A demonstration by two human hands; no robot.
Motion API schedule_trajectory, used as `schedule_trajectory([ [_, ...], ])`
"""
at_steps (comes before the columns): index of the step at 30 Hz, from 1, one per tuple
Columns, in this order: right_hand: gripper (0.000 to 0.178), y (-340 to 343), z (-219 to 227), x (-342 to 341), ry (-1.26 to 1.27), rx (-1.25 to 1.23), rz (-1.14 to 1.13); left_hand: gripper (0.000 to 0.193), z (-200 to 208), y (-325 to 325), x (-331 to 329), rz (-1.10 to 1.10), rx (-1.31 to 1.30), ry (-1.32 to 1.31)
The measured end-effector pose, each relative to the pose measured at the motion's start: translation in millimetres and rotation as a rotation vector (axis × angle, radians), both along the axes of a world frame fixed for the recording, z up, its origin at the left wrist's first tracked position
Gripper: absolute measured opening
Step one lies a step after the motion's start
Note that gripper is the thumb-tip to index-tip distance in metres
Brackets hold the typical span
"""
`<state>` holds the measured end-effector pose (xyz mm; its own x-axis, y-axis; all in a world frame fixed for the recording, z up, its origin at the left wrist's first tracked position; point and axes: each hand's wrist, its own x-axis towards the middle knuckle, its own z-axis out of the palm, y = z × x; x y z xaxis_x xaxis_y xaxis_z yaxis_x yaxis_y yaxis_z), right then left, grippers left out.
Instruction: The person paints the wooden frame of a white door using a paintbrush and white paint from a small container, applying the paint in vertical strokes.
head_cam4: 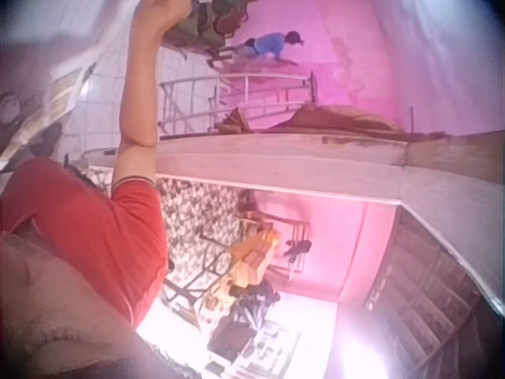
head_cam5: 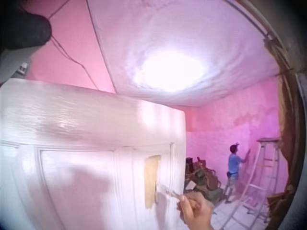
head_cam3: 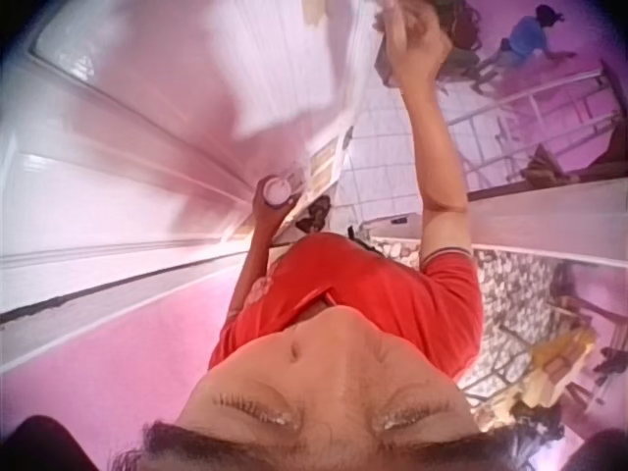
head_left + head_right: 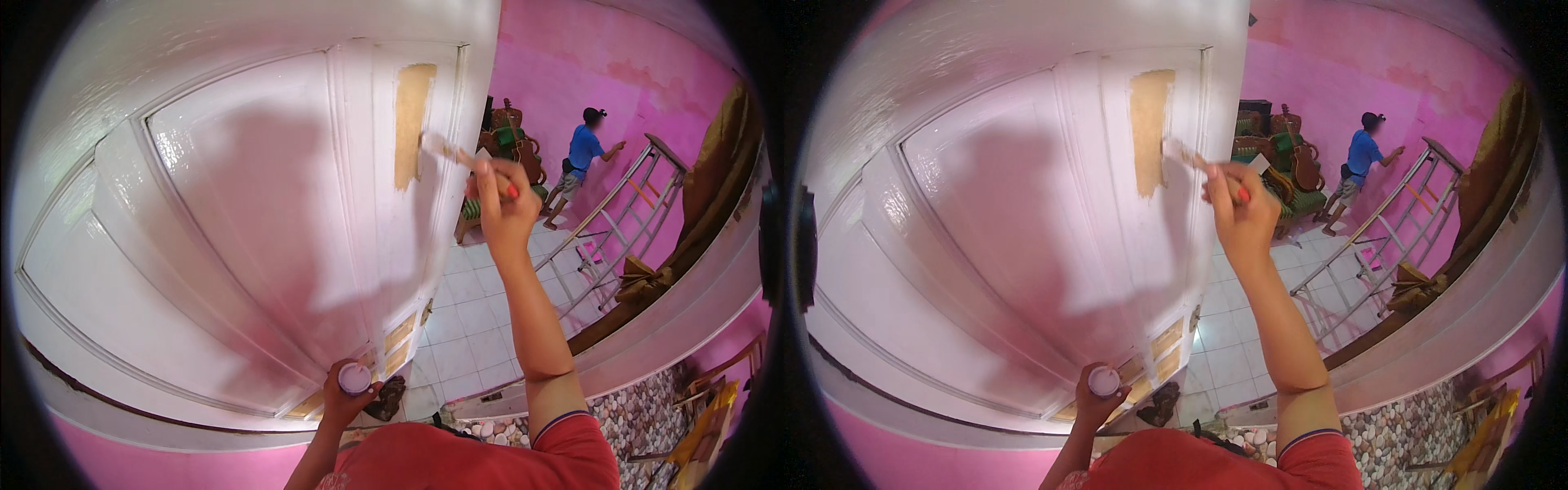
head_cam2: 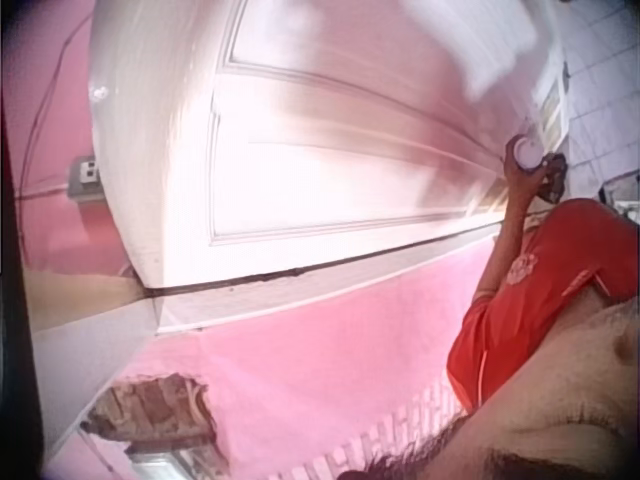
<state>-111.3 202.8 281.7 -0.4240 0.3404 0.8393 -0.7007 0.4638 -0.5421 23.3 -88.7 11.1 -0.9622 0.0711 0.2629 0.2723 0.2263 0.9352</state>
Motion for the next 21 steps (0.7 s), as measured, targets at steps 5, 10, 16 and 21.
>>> schedule_trajectory([
  [5,0.016,3,-43,6,-0.065,0.161,-0.085,0.068,-3,-3,5,0.018,-0.036,0.057],
  [10,0.013,8,-11,-18,0.067,0.277,-0.227,0.069,6,-2,10,0.052,-0.077,0.065],
  [16,0.013,6,21,-15,0.136,0.074,-0.101,0.069,10,-7,16,0.053,-0.037,0.023],
  [21,0.014,15,-36,3,-0.075,0.223,-0.138,0.071,12,-8,20,0.086,-0.056,0.013],
])
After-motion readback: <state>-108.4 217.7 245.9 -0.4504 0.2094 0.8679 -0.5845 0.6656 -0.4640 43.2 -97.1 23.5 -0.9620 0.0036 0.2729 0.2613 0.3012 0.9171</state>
